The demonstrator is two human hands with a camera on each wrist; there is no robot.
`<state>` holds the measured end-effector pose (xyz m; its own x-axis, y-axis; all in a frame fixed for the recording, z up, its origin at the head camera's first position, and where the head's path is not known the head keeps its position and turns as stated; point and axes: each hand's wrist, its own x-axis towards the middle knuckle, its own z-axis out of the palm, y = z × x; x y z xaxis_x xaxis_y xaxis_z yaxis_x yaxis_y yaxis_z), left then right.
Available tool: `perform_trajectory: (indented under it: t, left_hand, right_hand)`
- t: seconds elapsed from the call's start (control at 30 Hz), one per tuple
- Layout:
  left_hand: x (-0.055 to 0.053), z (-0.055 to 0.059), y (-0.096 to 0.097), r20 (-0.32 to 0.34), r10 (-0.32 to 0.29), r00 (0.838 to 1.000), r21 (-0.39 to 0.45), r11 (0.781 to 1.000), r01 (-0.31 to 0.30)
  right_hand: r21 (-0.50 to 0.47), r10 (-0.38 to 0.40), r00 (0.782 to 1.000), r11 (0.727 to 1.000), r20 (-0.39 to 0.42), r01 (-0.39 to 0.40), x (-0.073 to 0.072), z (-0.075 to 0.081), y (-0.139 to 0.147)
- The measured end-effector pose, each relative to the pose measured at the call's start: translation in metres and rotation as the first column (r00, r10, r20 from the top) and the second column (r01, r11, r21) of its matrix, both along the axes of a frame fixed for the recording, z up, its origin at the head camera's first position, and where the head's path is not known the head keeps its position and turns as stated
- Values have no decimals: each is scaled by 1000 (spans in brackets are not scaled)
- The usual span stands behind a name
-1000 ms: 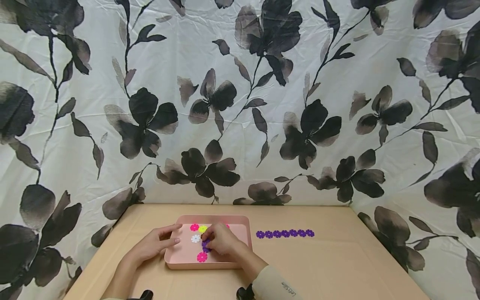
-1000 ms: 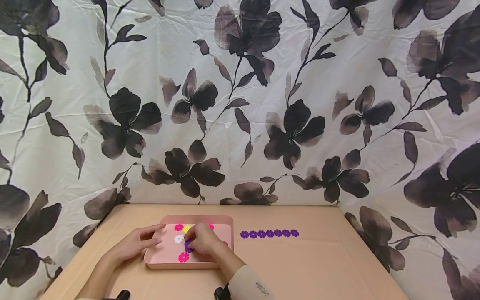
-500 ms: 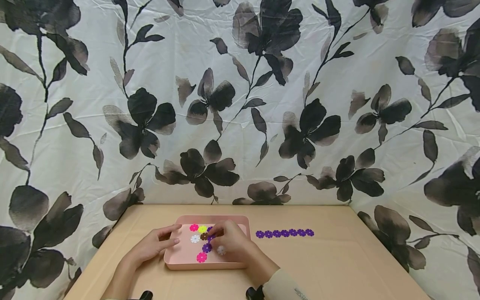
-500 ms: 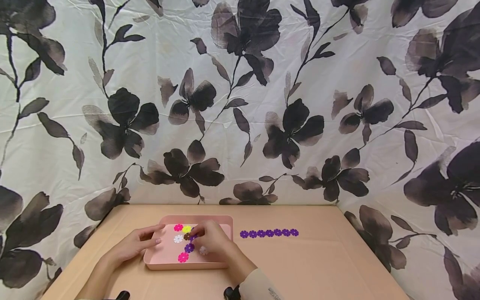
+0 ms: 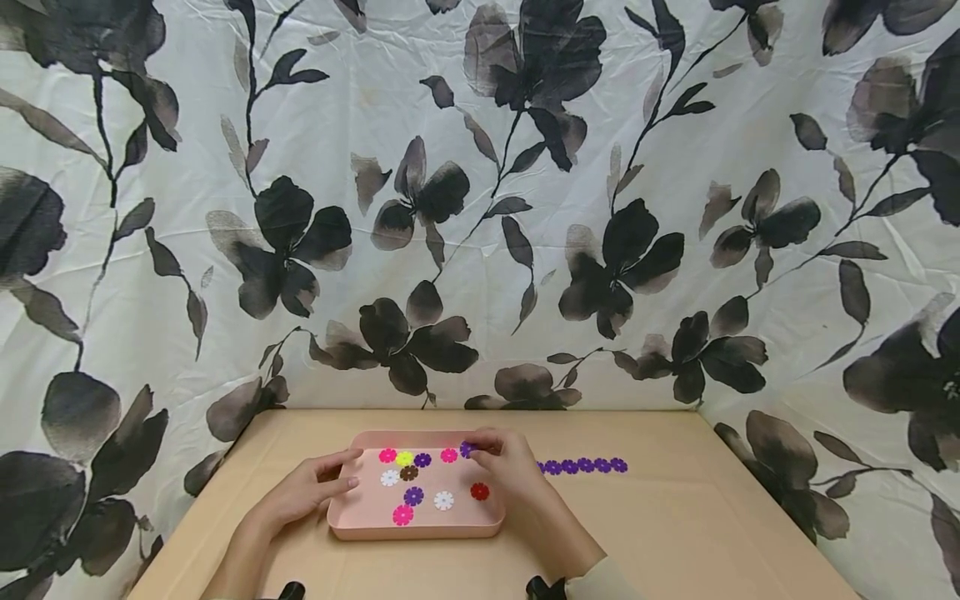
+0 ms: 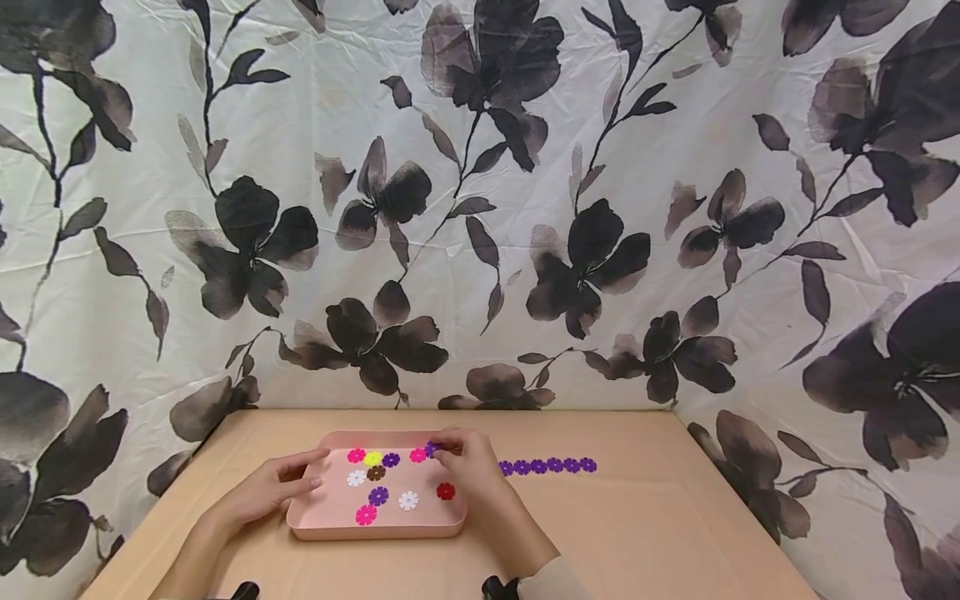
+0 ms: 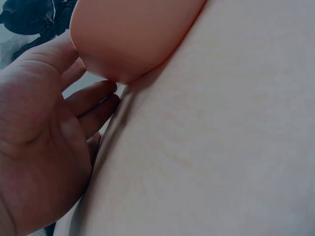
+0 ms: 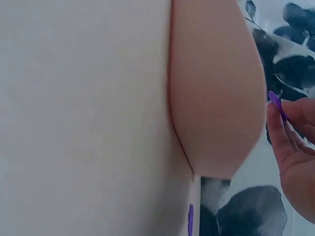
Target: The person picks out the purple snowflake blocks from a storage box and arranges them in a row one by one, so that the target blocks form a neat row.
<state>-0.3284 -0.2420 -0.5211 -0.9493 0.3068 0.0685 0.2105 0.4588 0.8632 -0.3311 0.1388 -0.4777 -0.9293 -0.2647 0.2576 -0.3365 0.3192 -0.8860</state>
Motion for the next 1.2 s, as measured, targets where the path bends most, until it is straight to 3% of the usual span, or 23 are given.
perform_trajectory:
  t: [0.67,1.03,1.2]
  left_hand:
    - [1,-3,-1,-16,9,1000,1,1000,-9]
    - [-2,-4,-2,-2,5,1000,11,1000,-5]
    - [-2,-3,-2,-7,8,1000,-2,1000,-8]
  right_hand:
    - [-2,-61,997,998,-46,61,-4,0,42]
    - [-23,-185,979,983,-84,184,-10,2,72]
    - [-4,-230,963,973,-140,231,-14,2,88]
